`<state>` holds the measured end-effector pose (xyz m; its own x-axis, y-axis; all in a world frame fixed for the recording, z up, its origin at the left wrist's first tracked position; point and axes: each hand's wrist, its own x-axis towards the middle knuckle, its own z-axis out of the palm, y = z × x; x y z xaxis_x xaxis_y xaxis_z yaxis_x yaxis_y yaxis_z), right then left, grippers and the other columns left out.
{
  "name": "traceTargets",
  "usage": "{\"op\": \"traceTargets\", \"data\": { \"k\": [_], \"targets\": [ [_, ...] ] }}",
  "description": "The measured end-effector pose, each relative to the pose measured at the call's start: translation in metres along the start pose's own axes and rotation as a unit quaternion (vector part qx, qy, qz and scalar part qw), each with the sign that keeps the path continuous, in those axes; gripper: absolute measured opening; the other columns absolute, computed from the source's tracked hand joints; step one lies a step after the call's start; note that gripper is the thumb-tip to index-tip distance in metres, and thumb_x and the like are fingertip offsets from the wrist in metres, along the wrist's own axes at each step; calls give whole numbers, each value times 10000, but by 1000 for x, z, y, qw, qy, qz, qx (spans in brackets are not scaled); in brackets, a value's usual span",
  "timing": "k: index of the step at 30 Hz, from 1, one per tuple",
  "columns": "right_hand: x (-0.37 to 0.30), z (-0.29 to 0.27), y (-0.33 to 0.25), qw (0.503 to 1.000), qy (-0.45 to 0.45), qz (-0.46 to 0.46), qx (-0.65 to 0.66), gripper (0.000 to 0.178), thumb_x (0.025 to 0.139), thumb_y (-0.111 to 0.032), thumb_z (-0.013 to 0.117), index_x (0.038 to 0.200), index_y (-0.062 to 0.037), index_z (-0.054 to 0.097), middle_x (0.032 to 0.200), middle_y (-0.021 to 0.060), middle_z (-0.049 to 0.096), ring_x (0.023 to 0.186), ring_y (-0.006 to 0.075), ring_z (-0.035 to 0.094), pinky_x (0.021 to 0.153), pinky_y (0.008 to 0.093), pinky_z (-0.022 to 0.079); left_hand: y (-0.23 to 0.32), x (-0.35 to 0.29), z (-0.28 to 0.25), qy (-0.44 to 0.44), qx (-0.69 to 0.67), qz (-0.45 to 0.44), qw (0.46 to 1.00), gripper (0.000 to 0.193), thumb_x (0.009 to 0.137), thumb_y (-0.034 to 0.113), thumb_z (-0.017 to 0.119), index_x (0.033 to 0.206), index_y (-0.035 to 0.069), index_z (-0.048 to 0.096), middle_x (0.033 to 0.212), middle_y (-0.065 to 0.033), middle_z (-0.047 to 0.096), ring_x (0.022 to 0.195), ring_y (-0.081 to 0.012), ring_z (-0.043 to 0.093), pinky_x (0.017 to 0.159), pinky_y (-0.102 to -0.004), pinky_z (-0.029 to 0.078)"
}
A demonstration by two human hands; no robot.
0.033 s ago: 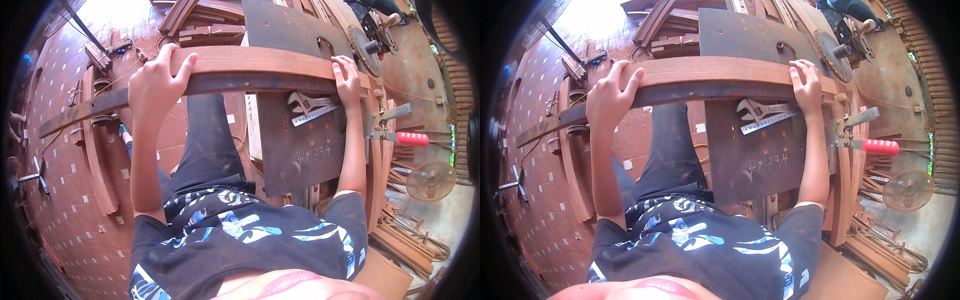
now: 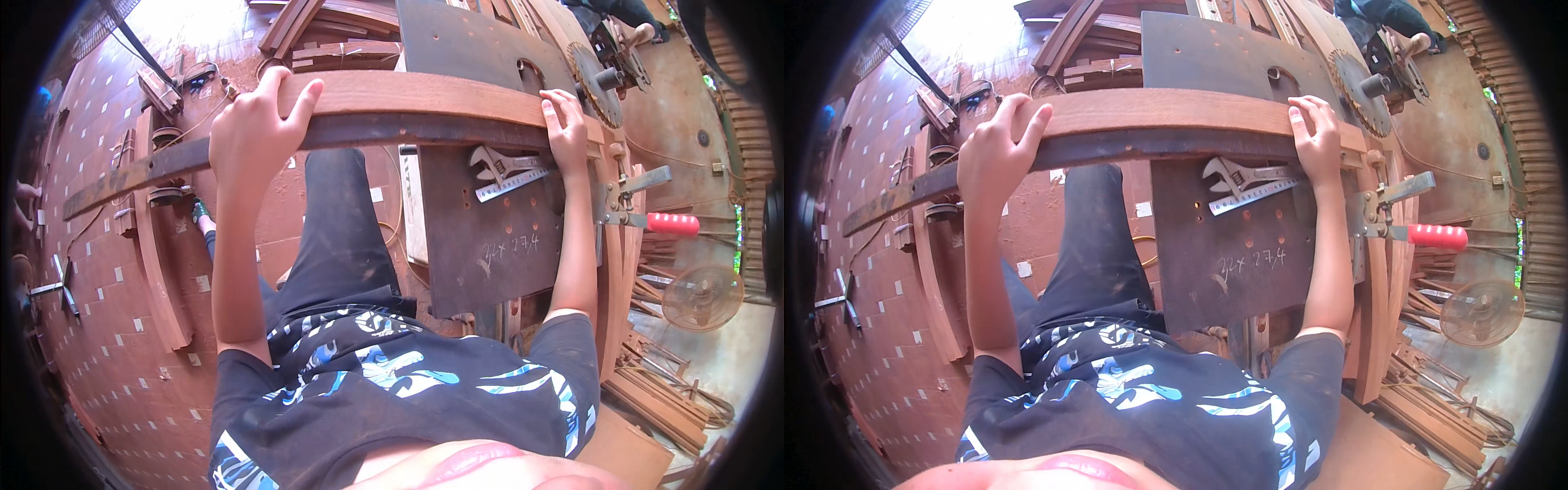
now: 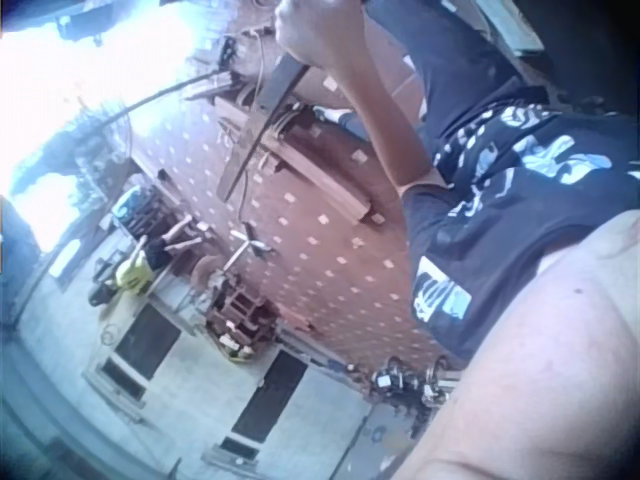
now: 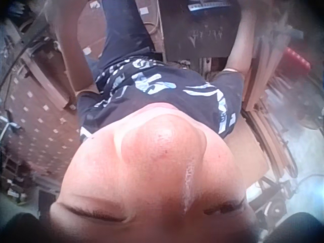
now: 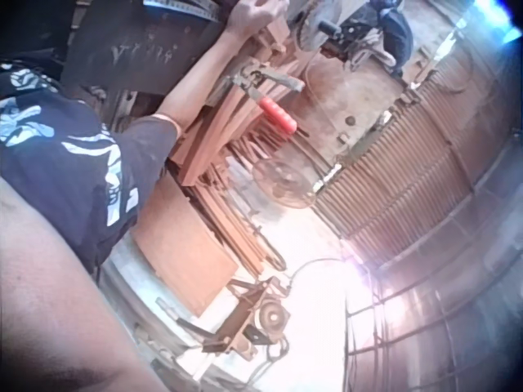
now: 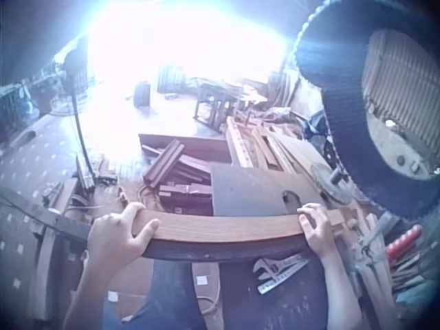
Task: The person repeatedly rubs a long, curved wooden piece against a metal surface on a workbench. The action is performed with both hands, moving the wood back and forth in a repetitive motion to smooth its surface.
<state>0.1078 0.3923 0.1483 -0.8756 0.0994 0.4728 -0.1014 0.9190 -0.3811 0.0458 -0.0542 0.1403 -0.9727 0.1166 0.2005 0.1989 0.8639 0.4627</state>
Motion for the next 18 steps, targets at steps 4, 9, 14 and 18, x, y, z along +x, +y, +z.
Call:
{"op": "traceTargets", "data": {
  "k": [4,9,14,18],
  "targets": [
    [41,27,20,1000,0,-23,-16,233,987,-215,629,1098,-41,739,1173,147,677,1166,301,615,1046,390,453,-13,51,27,53,-7,25,998,626,949,644,546,1189,86,698,919,-220,758,914,-379,752,789,-468,588],
    [75,46,38,998,24,-39,-30,243,973,-237,648,1095,-55,753,1191,144,687,1180,302,616,1049,399,456,-24,90,43,124,1,52,991,723,938,703,511,1257,74,669,1070,-213,754,1004,-379,738,842,-467,589],
    [106,60,48,999,23,-39,-20,250,969,-250,653,1103,-67,758,1188,126,705,1189,295,620,1058,398,455,-28,126,49,76,23,35,996,780,922,747,479,1309,90,643,1131,-200,744,1066,-377,721,908,-492,567],
    [131,71,56,999,11,-31,-19,263,971,-266,647,1112,-75,758,1178,121,723,1178,293,634,1049,391,468,-25,155,52,36,24,-5,999,792,905,761,479,1312,104,658,1143,-201,741,1102,-379,703,962,-485,528]
  ]
}}
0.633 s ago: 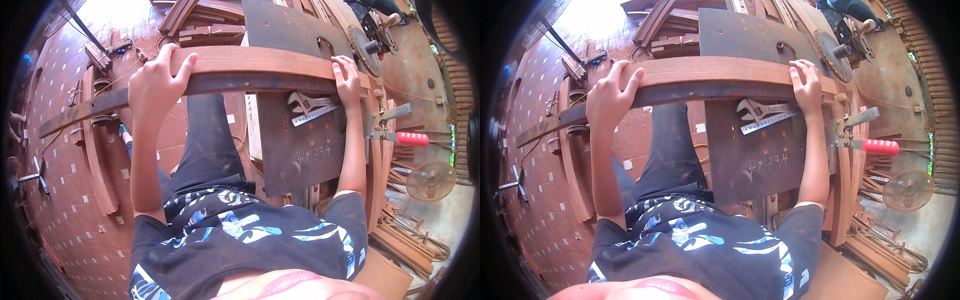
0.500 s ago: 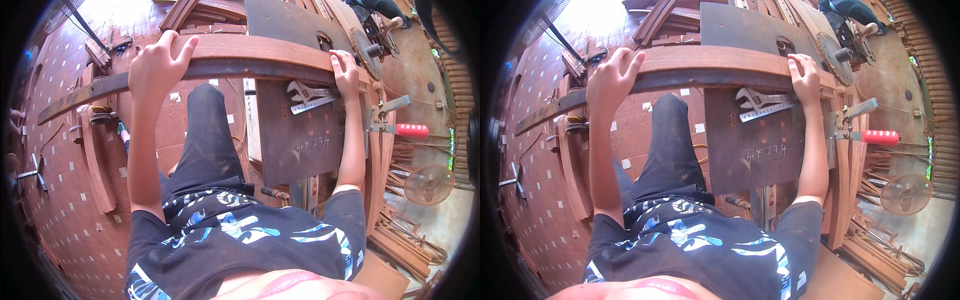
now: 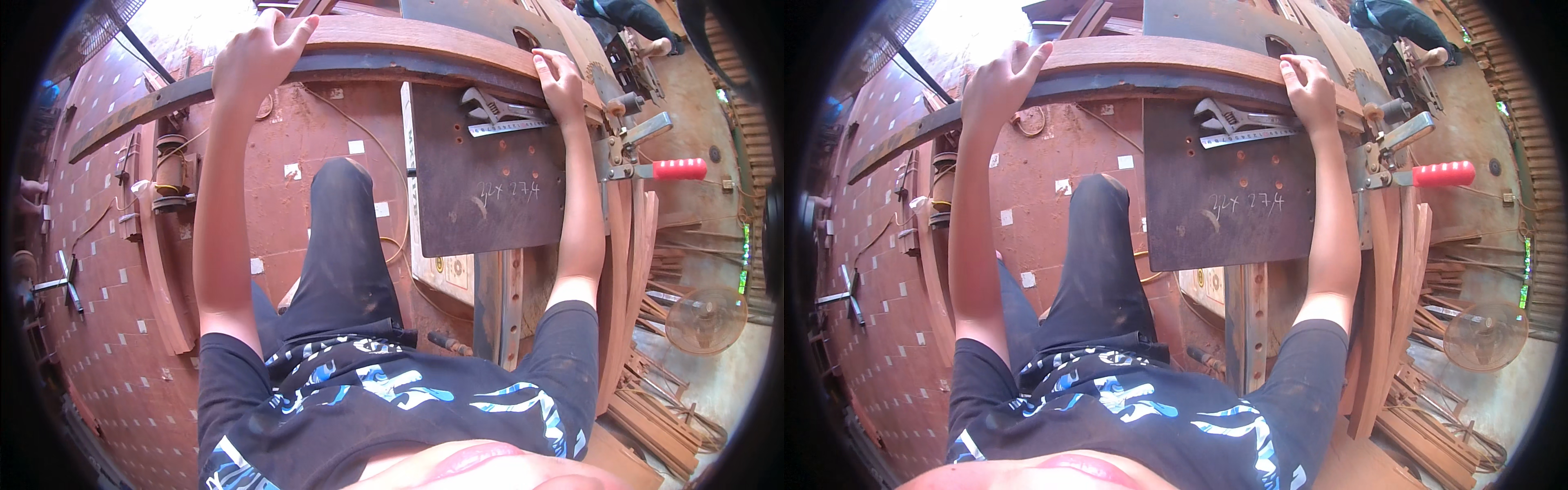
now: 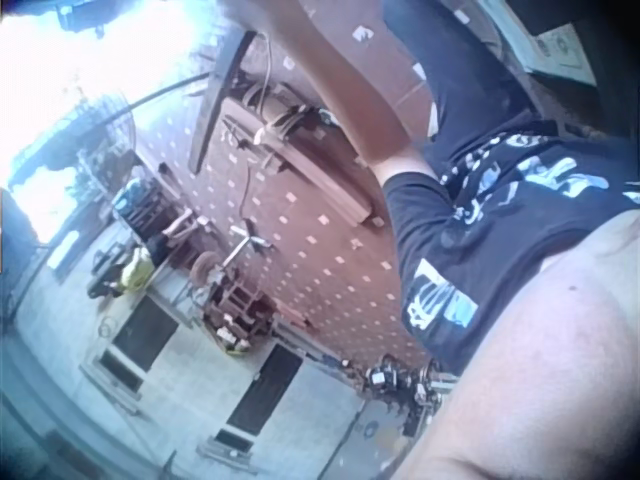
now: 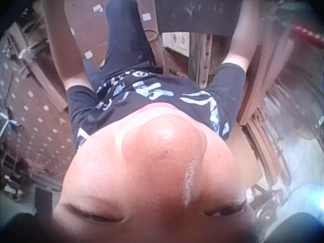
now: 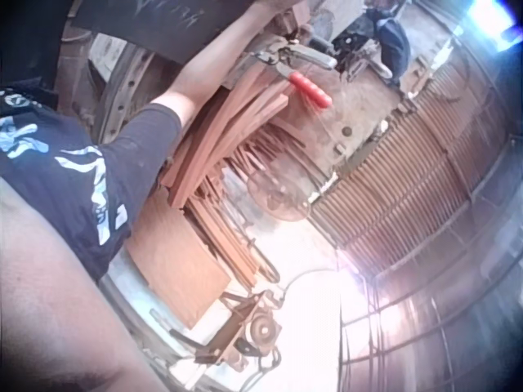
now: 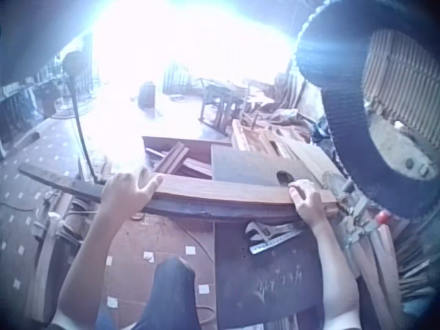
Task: The person repeatedly rubs a long, curved wooden piece against a metal surface on a workbench. The action is performed with both hands, moving the wood back and forth in a repetitive motion to smooth its surface.
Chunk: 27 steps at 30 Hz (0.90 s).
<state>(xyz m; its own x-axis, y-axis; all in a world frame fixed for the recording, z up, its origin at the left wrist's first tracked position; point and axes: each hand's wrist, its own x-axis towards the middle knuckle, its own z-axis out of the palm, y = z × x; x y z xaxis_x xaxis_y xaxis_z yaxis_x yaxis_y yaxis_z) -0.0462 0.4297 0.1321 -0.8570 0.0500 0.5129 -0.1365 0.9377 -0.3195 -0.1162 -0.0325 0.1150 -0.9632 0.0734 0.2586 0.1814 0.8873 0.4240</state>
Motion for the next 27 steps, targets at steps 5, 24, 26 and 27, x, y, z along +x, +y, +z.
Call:
{"op": "traceTargets", "data": {
  "k": [5,24,26,27],
  "targets": [
    [31,17,20,999,-18,26,18,323,975,-323,636,1151,-79,755,1180,137,736,1172,295,647,1030,381,488,-3,38,14,-11,5,-7,1000,794,891,756,492,1293,97,676,1130,-208,743,1115,-382,698,980,-472,515],
    [157,81,46,1000,-3,-28,-5,342,974,-258,615,1176,0,713,1196,186,717,1145,314,670,1001,388,501,-27,183,54,87,41,70,993,578,913,549,620,1116,13,693,1083,-269,715,1067,-420,685,930,-489,534],
    [153,83,39,1000,-16,-19,1,347,979,-276,603,1179,-16,717,1191,188,721,1139,311,676,997,388,502,-26,186,56,57,31,89,994,578,924,550,610,1141,20,687,1117,-268,709,1079,-424,679,933,-490,530],
    [150,84,34,1000,-24,-15,5,350,981,-285,597,1180,-24,720,1188,188,723,1136,310,679,996,387,503,-26,186,57,45,19,77,996,579,927,552,607,1157,26,683,1128,-265,707,1084,-425,676,931,-490,531]
  ]
}}
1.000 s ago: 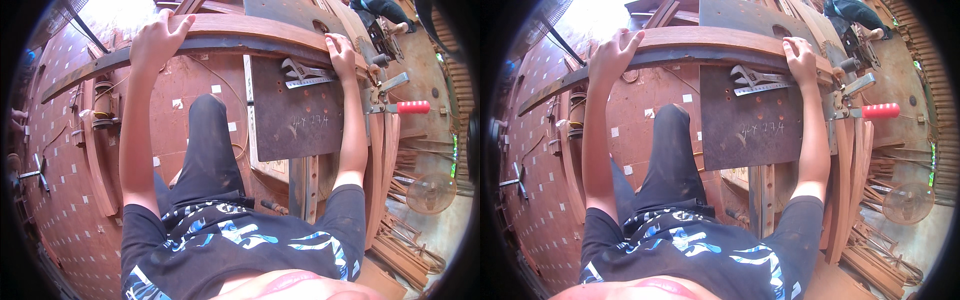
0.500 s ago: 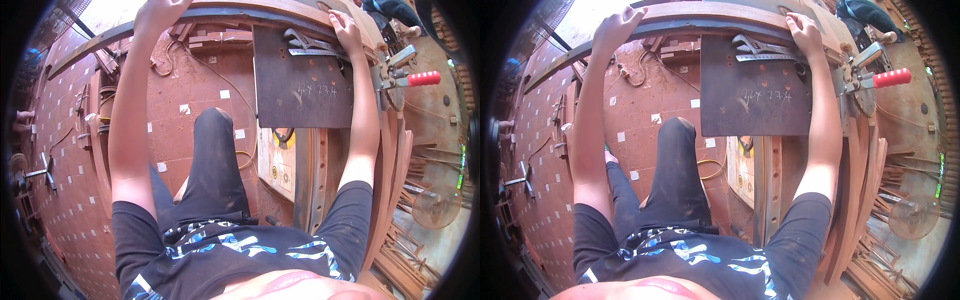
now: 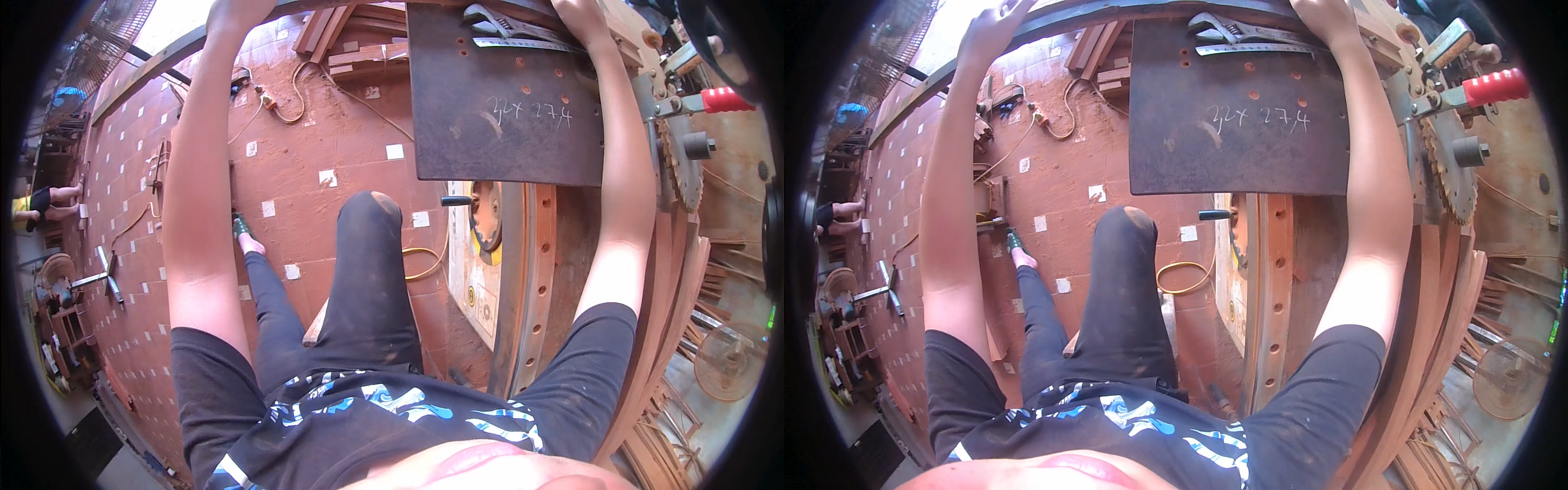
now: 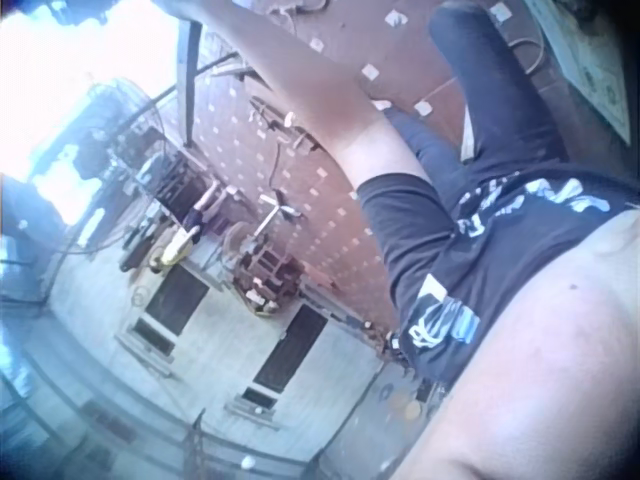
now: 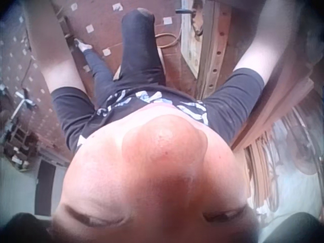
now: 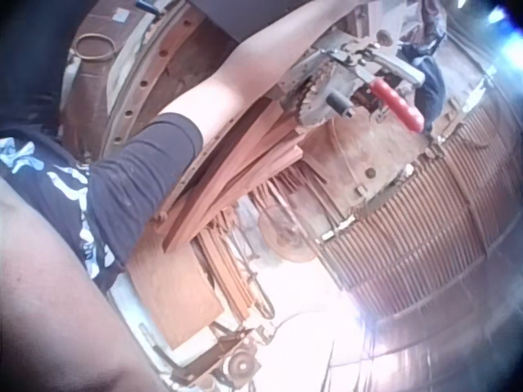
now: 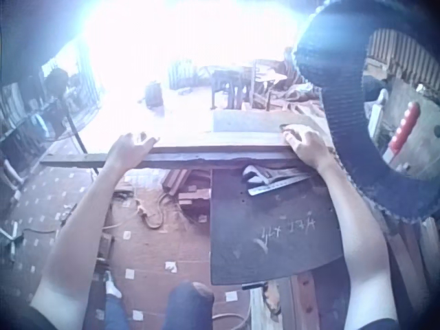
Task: The person repeatedly rubs a long, curved wooden piece against a metal surface on a workbench. The action is performed with both hands, moving the wood back and forth in a repetitive motion to smooth its surface.
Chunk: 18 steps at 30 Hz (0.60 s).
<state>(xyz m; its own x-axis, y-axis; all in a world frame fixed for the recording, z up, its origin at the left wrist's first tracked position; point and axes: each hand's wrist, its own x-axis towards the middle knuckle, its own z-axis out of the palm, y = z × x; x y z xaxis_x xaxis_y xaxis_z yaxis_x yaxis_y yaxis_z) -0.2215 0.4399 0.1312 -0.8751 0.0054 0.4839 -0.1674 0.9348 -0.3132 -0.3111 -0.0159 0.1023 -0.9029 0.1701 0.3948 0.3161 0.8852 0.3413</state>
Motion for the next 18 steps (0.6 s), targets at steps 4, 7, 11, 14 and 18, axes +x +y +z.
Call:
{"op": "traceTargets", "data": {
  "k": [4,7,11,14,18],
  "targets": [
    [-3,-6,-9,999,-6,44,11,345,980,-287,589,1182,-42,723,1183,182,727,1134,321,679,993,398,508,-9,9,-5,-45,8,5,999,582,968,569,529,1294,94,611,1268,-218,649,1172,-405,634,992,-470,496],
    [8,8,14,993,-2,50,-103,472,989,-503,516,1246,-157,711,1287,124,690,1247,329,598,1079,425,444,-40,23,7,-81,57,32,995,603,1019,588,423,1453,180,513,1444,-155,569,1290,-368,579,1092,-440,443],
    [-5,0,13,990,-7,78,-118,484,998,-540,478,1214,-170,705,1263,120,695,1244,329,597,1087,440,416,-1,9,-3,-122,-2,-9,992,614,1013,644,397,1415,214,572,1376,-165,638,1291,-374,585,1106,-439,426],
    [-11,-8,-2,991,-23,91,-93,497,1006,-538,469,1200,-145,703,1266,122,692,1247,326,589,1100,448,394,0,-12,-22,-98,-37,-22,994,575,1005,634,436,1308,195,649,1265,-162,702,1195,-386,640,1043,-450,462],
    [-27,-20,-14,990,-21,86,-106,493,1012,-533,464,1180,-137,706,1237,121,696,1237,312,584,1109,450,371,4,-30,-35,-105,-23,-18,994,566,989,635,463,1276,188,659,1160,-124,746,1141,-326,681,1012,-443,495]
  ]
}}
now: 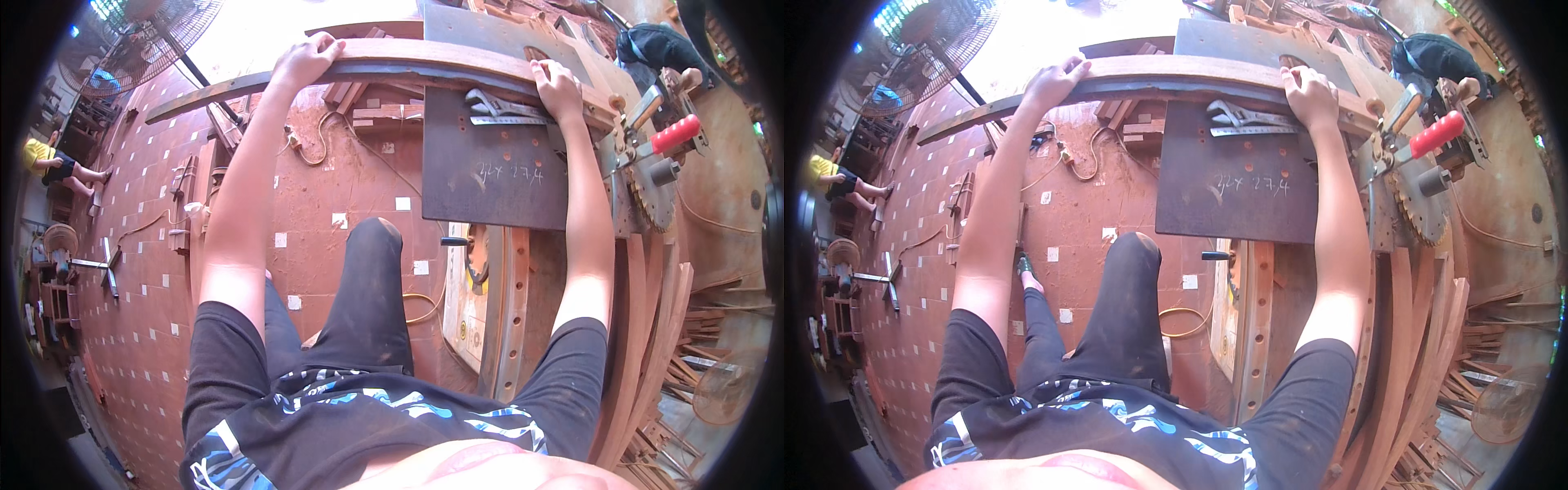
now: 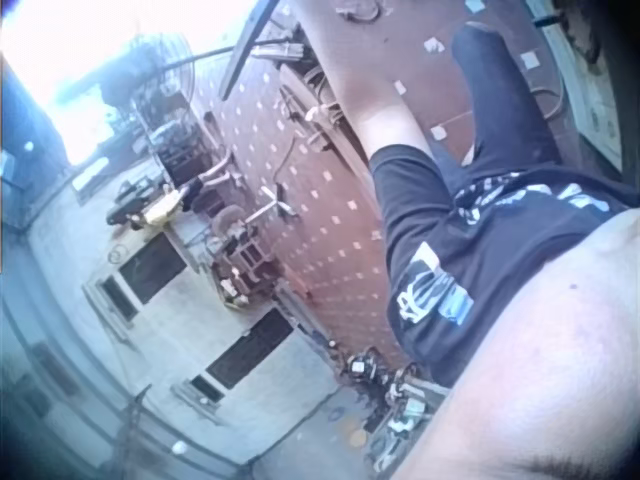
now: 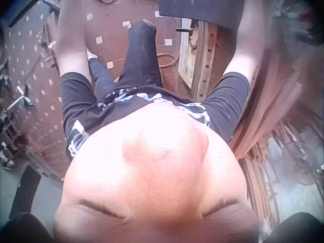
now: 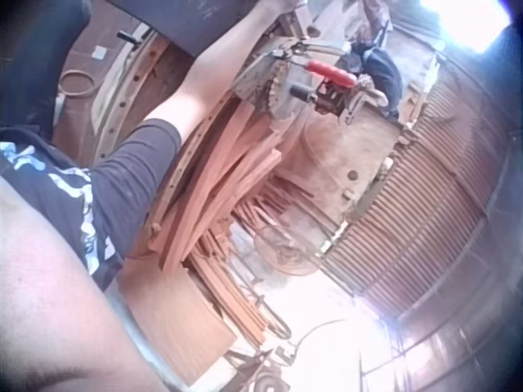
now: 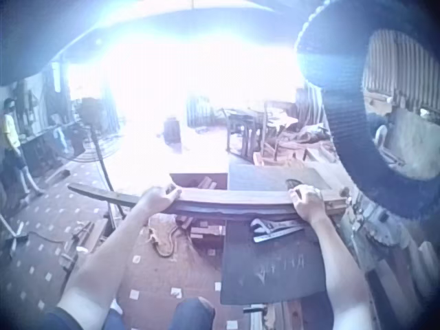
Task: The person repeatedly rubs a long, curved wooden piece against a metal surface on a workbench. The action is performed with both hands, moving the wood back and forth in a repetitive motion to smooth its surface.
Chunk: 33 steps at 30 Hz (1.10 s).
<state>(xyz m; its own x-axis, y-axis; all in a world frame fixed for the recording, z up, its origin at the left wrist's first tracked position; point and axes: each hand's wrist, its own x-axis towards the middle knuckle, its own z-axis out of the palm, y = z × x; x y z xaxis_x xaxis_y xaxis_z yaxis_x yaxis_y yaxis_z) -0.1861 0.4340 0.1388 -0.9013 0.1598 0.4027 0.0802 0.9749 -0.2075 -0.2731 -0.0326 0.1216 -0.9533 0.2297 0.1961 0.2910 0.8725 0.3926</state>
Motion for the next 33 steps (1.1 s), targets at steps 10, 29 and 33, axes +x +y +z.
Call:
{"op": "traceTargets", "data": {
  "k": [10,29,33],
  "targets": [
    [-67,-24,-12,1000,17,-15,-2,466,1018,-498,480,1169,-112,692,1240,115,690,1240,298,583,1122,443,354,19,-79,-20,-8,-21,11,1000,531,1021,568,470,1319,162,638,1217,-158,717,1156,-341,668,1016,-446,481],
    [-202,-98,-34,998,-4,-30,50,402,985,-423,588,1100,-68,737,1092,150,736,1124,322,644,1039,445,415,50,-236,-47,66,-25,-4,997,475,1001,437,533,1245,59,687,1107,-215,738,1031,-399,707,914,-453,538],
    [-219,-115,-44,998,-20,-24,48,395,982,-411,606,1099,-54,730,1110,152,727,1129,317,635,1051,446,413,51,-256,-50,94,-40,6,995,412,993,382,577,1208,51,695,1080,-214,740,1018,-390,709,897,-447,540]
  ]
}}
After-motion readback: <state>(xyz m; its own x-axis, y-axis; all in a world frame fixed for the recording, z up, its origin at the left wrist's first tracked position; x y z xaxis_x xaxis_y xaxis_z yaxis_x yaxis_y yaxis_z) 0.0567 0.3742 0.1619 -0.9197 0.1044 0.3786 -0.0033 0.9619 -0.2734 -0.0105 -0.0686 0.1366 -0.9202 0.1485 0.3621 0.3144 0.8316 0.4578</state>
